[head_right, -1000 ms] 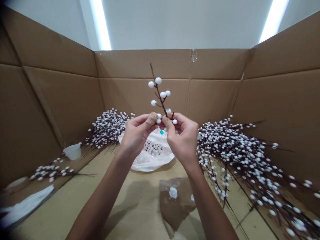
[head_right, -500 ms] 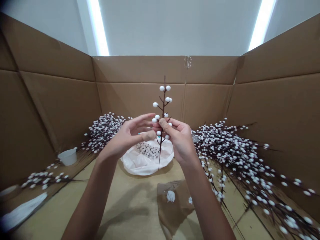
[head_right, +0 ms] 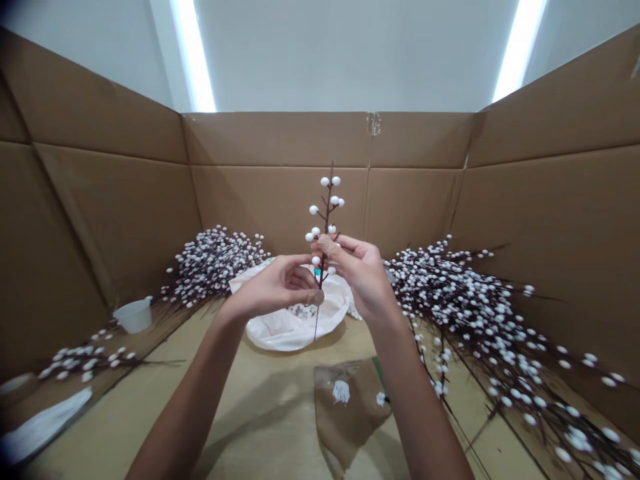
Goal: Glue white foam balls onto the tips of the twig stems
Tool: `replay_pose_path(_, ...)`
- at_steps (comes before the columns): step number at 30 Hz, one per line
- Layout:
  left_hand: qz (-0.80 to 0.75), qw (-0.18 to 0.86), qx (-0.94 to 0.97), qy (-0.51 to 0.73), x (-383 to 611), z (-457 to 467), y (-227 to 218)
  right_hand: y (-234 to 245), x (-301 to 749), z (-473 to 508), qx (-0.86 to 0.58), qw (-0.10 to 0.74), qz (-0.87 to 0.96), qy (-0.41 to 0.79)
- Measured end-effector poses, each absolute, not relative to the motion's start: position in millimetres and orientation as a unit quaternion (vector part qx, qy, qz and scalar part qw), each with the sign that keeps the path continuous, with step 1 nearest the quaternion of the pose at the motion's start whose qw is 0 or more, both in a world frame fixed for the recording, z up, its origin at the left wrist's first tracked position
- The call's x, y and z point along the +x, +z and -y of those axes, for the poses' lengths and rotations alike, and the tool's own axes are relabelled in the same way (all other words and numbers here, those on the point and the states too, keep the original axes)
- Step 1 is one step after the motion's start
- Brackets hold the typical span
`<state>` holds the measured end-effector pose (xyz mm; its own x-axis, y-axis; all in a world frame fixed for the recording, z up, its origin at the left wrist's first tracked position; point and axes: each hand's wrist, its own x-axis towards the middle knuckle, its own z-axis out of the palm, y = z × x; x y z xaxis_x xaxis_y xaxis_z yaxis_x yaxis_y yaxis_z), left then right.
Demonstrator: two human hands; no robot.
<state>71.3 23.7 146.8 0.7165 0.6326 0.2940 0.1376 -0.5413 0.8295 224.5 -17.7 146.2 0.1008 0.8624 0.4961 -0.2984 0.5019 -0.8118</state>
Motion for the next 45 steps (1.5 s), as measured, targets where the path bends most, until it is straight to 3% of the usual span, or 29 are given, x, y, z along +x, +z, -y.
replay_pose_path(7,-0.248,0.381,0.837,0.305,70,-26,146,146,232,11,-0.308,0.746,0.524,0.271)
replay_pose_path(19,-0.215,0.363,0.871,0.252,58,-33,149,142,237,7,-0.351,0.707,0.59,0.173)
replay_pose_path(25,-0.215,0.419,0.789,0.395,55,-24,159,142,234,13,-0.373,0.629,0.656,0.185)
replay_pose_path(31,-0.212,0.437,0.736,0.472,64,-21,156,140,225,13,-0.368,0.614,0.674,0.181)
replay_pose_path(38,-0.197,0.432,0.723,0.502,65,-19,156,139,225,10,-0.338,0.626,0.665,0.227)
replay_pose_path(45,-0.215,0.424,0.72,0.506,64,-16,157,138,220,11,-0.337,0.63,0.672,0.196)
